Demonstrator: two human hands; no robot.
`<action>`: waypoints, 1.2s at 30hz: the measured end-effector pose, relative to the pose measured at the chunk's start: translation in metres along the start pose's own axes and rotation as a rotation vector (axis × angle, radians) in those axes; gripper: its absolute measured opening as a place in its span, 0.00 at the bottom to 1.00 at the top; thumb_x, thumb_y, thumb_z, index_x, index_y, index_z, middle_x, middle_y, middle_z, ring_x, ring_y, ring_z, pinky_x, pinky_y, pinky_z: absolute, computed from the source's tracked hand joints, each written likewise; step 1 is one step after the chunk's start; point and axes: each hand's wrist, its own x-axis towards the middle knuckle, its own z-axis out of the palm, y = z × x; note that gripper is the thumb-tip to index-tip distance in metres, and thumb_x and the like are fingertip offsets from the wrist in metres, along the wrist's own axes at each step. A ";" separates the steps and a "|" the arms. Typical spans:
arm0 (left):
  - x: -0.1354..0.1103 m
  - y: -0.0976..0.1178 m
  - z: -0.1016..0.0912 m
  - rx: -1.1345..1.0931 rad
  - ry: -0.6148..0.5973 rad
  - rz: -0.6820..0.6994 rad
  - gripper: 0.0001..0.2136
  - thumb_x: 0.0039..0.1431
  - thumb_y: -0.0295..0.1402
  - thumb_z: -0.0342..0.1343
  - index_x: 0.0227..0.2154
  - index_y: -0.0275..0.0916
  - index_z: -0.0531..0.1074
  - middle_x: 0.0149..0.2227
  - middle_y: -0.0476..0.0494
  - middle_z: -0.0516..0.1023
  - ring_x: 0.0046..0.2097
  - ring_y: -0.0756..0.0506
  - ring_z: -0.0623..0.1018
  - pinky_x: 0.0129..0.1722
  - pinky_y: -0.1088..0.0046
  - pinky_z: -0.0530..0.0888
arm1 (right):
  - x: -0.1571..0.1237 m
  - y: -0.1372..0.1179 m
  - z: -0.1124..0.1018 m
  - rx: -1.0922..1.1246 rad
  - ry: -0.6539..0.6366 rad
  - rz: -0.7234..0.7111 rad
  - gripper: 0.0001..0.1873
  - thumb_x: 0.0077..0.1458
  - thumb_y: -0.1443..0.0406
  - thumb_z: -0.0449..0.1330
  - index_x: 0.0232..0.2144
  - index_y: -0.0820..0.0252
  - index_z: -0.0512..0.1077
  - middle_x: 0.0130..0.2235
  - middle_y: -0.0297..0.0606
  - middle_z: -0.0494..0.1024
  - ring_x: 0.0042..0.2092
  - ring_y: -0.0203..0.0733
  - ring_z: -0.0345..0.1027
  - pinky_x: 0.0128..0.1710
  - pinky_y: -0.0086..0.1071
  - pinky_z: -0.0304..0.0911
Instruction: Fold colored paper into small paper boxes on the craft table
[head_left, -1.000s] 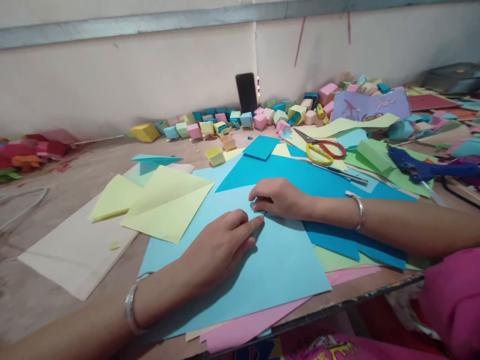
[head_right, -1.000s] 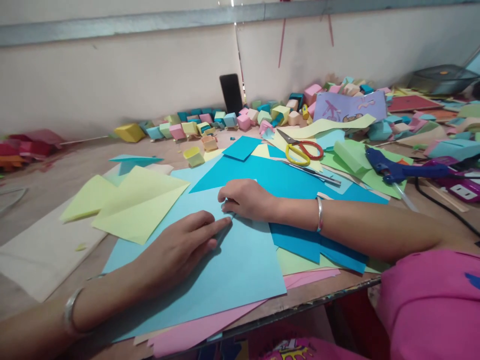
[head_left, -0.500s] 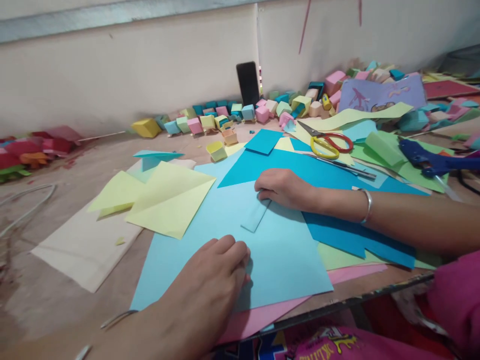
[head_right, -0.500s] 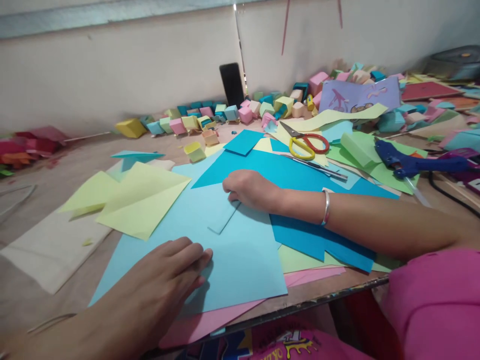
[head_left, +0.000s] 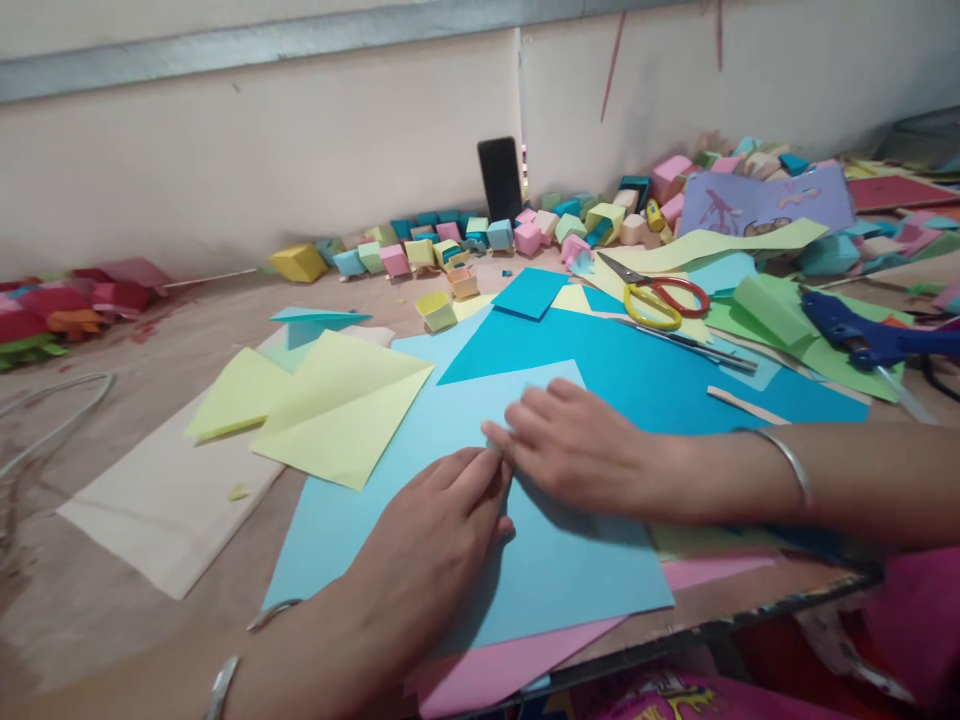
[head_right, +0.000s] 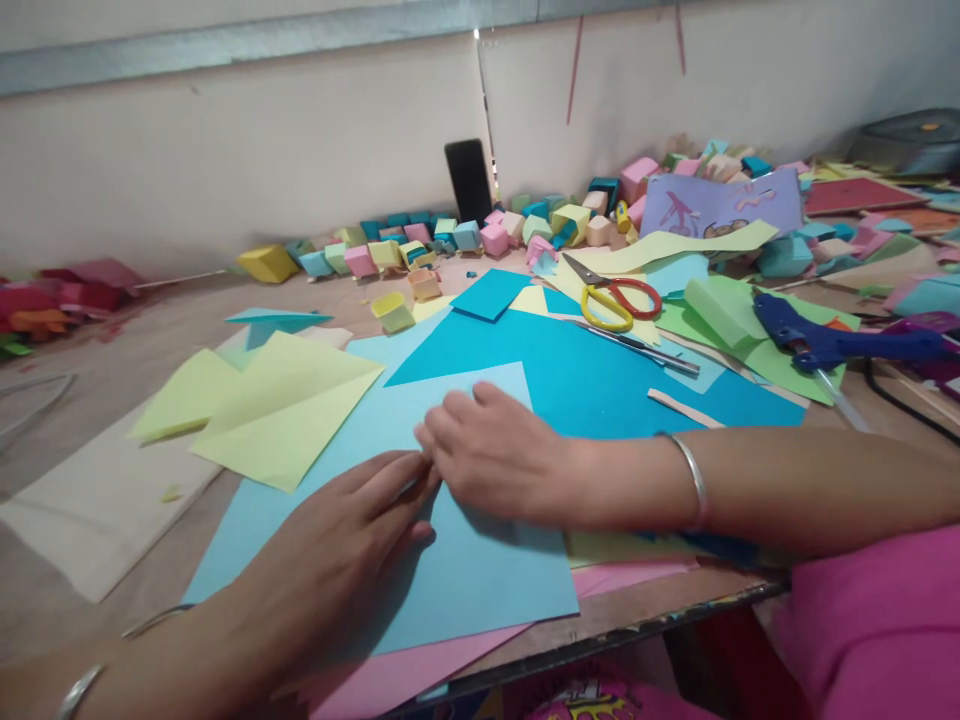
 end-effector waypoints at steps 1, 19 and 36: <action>0.000 0.000 0.000 -0.040 0.020 0.001 0.08 0.63 0.29 0.50 0.41 0.35 0.71 0.42 0.39 0.73 0.45 0.39 0.73 0.46 0.56 0.74 | -0.003 -0.009 -0.004 -0.010 -0.049 -0.023 0.13 0.63 0.71 0.47 0.41 0.67 0.71 0.33 0.43 0.70 0.36 0.44 0.59 0.31 0.38 0.48; -0.005 -0.001 0.000 -0.132 0.048 0.042 0.10 0.64 0.25 0.46 0.32 0.37 0.72 0.38 0.42 0.73 0.42 0.44 0.71 0.42 0.61 0.73 | -0.007 -0.007 -0.015 -0.253 -0.258 0.096 0.14 0.61 0.71 0.49 0.46 0.62 0.70 0.33 0.43 0.71 0.36 0.46 0.57 0.34 0.40 0.46; 0.004 -0.013 0.001 -0.228 0.312 -0.159 0.10 0.63 0.23 0.41 0.37 0.36 0.68 0.38 0.39 0.72 0.40 0.44 0.72 0.39 0.63 0.73 | 0.005 0.021 -0.008 0.018 -0.105 0.030 0.11 0.62 0.70 0.50 0.38 0.60 0.72 0.41 0.40 0.75 0.36 0.39 0.61 0.29 0.34 0.41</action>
